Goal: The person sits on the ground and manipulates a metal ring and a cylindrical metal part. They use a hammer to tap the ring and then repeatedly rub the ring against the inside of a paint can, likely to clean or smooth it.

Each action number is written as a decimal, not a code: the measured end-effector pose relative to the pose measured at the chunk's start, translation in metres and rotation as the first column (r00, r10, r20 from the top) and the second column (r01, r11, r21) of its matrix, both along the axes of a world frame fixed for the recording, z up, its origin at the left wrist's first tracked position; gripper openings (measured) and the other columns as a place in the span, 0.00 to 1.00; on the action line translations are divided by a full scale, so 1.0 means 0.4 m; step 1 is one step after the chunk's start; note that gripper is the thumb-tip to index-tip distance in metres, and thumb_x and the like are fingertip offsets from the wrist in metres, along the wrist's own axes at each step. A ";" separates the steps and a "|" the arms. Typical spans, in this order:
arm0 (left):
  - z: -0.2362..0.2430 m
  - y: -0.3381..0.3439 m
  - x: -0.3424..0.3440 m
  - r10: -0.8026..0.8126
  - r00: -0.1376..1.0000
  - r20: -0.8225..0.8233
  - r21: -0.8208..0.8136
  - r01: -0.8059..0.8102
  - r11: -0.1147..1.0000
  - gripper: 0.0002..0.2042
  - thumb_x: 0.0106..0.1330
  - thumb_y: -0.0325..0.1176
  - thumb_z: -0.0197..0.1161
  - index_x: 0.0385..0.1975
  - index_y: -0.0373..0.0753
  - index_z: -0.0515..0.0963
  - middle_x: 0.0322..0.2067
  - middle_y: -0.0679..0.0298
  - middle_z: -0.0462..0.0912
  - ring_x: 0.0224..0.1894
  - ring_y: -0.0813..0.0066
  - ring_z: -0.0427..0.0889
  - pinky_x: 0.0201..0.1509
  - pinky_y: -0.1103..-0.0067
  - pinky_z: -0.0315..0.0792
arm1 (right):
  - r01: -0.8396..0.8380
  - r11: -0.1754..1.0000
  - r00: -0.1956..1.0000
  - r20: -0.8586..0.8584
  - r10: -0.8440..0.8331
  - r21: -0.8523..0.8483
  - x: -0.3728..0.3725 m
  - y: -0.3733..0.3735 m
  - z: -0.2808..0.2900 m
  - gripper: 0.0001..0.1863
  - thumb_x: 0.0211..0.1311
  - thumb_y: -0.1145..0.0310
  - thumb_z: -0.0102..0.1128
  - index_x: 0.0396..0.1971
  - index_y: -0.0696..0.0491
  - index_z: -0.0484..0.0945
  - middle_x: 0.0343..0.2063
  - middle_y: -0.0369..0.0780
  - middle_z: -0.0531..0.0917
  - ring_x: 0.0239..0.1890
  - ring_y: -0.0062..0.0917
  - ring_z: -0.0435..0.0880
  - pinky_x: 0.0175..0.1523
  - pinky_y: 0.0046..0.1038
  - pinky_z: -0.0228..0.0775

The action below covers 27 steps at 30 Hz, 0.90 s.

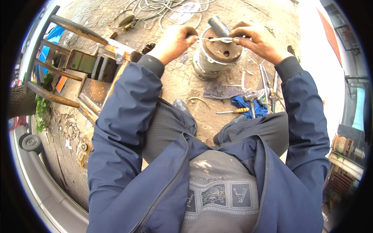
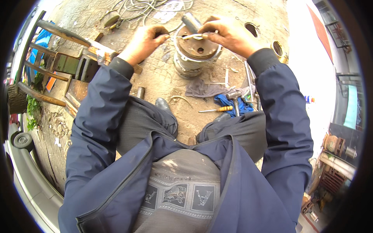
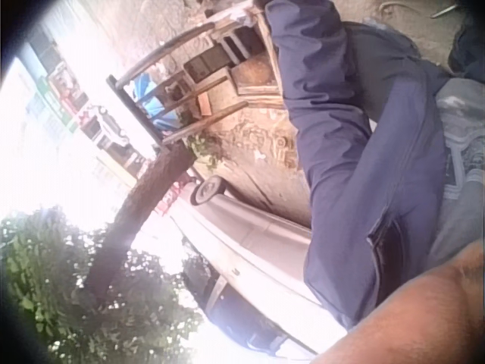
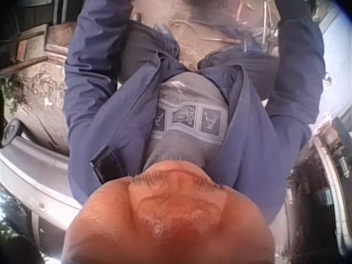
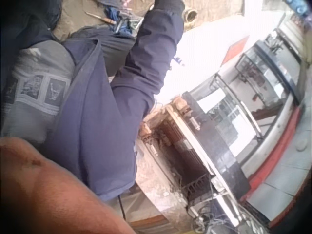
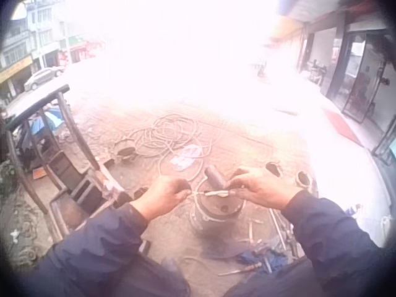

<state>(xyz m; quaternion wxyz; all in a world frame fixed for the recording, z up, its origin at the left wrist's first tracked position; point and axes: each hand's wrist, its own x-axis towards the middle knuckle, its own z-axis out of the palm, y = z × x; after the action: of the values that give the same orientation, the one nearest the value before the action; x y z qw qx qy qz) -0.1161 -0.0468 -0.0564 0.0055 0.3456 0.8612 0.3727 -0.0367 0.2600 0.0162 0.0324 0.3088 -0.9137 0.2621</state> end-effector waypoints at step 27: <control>-0.027 -0.019 -0.027 -0.242 0.896 0.372 0.320 0.121 0.940 0.09 0.77 0.25 0.67 0.52 0.31 0.85 0.44 0.67 0.89 0.48 0.82 0.84 0.58 0.80 0.79 | 0.173 0.973 0.969 -0.201 -0.141 0.153 -0.068 -0.183 -0.102 0.12 0.66 0.69 0.66 0.47 0.51 0.90 0.38 0.47 0.89 0.42 0.46 0.90 0.50 0.42 0.82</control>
<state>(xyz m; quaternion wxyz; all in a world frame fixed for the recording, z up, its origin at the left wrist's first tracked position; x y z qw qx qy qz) -0.1270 -0.0544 -0.0672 0.1689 0.3374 0.7409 0.5557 -0.0637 0.1867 -0.0246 0.1134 0.2603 -0.9471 0.1497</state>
